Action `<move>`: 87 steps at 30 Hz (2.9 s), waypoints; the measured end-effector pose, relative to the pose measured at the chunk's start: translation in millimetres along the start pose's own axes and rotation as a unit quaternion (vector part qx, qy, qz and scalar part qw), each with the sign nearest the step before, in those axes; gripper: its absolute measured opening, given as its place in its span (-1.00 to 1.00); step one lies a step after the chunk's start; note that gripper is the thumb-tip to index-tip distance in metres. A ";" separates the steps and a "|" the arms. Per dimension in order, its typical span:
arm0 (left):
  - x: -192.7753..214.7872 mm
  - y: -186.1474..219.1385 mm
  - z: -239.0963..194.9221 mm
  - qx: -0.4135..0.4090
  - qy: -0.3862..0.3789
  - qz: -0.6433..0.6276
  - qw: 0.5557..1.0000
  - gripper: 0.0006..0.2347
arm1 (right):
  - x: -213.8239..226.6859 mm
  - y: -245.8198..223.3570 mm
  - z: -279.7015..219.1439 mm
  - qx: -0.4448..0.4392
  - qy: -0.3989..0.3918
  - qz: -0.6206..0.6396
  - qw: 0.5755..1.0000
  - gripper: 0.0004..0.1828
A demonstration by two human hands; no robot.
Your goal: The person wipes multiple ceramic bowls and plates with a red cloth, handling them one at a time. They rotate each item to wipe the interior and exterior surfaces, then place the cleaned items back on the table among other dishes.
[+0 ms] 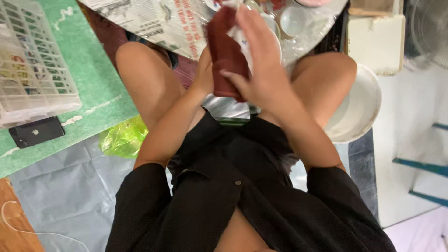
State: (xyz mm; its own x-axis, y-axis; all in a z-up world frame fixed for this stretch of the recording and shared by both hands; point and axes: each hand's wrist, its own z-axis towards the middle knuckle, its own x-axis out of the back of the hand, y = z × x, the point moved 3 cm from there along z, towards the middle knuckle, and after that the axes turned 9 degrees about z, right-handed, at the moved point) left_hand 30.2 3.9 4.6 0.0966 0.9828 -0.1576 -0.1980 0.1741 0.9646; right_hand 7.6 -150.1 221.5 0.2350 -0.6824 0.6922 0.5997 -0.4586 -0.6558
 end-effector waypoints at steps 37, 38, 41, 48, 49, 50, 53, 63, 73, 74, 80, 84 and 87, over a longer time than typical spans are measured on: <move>37.4 84.5 -3.7 -0.011 0.134 0.048 0.990 -0.54 | -29.1 76.6 -42.7 0.046 0.024 -0.027 0.998 -0.38; 35.2 83.7 -2.1 -0.001 0.129 0.031 0.991 -0.53 | -30.8 85.8 -49.1 -0.028 0.059 0.102 0.993 -0.41; 19.8 81.0 4.3 0.004 0.088 -0.083 0.993 -0.55 | -62.2 96.7 -71.5 -0.109 0.255 0.347 0.896 -0.39; 3.1 58.1 7.0 -0.001 0.034 -0.104 0.994 -0.67 | -115.4 45.0 -86.4 0.037 0.177 0.334 0.925 -0.36; 4.8 52.9 6.9 0.002 0.039 -0.128 0.991 -0.68 | -119.1 43.0 -77.5 0.107 0.129 0.212 0.963 -0.39; 6.5 49.1 3.0 0.008 0.041 -0.157 0.987 -0.68 | -122.6 37.3 -74.0 0.174 0.078 0.085 0.978 -0.40; 12.0 47.0 -13.0 0.008 0.029 -0.227 0.974 -0.69 | -122.7 14.2 -64.1 0.190 0.055 0.084 0.977 -0.27; 13.1 24.1 -8.0 0.006 -0.019 -0.382 0.924 -0.71 | -70.6 2.9 12.2 0.044 0.094 0.018 0.994 -0.39; 24.1 12.5 34.2 -0.067 -0.289 -0.519 0.802 -0.70 | -131.6 23.0 -33.8 0.111 0.121 0.178 0.970 -0.32; 28.2 10.1 46.3 -0.062 -0.351 -0.522 0.775 -0.70 | -139.7 22.5 -38.5 0.136 0.125 0.193 0.964 -0.32; 29.4 -3.5 56.6 -0.061 -0.363 -0.495 0.787 -0.62 | -149.6 -1.9 -58.1 0.131 0.080 0.171 0.973 -0.31; 13.3 -5.9 9.2 -0.076 -0.185 -0.476 0.856 -0.63 | -114.4 -25.9 -29.6 0.162 0.098 0.133 0.973 -0.35; 9.1 -17.0 -5.2 -0.027 -0.108 -0.442 0.890 -0.60 | -88.0 -30.2 2.4 0.095 0.094 0.109 0.985 -0.35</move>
State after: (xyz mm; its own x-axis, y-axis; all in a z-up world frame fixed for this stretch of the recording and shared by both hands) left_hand 29.4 10.2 -14.4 0.4220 0.4263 -0.8001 0.0030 0.8819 0.4715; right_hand -29.3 -74.8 181.1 0.2391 -0.8539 0.4623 0.6878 -0.1871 -0.7014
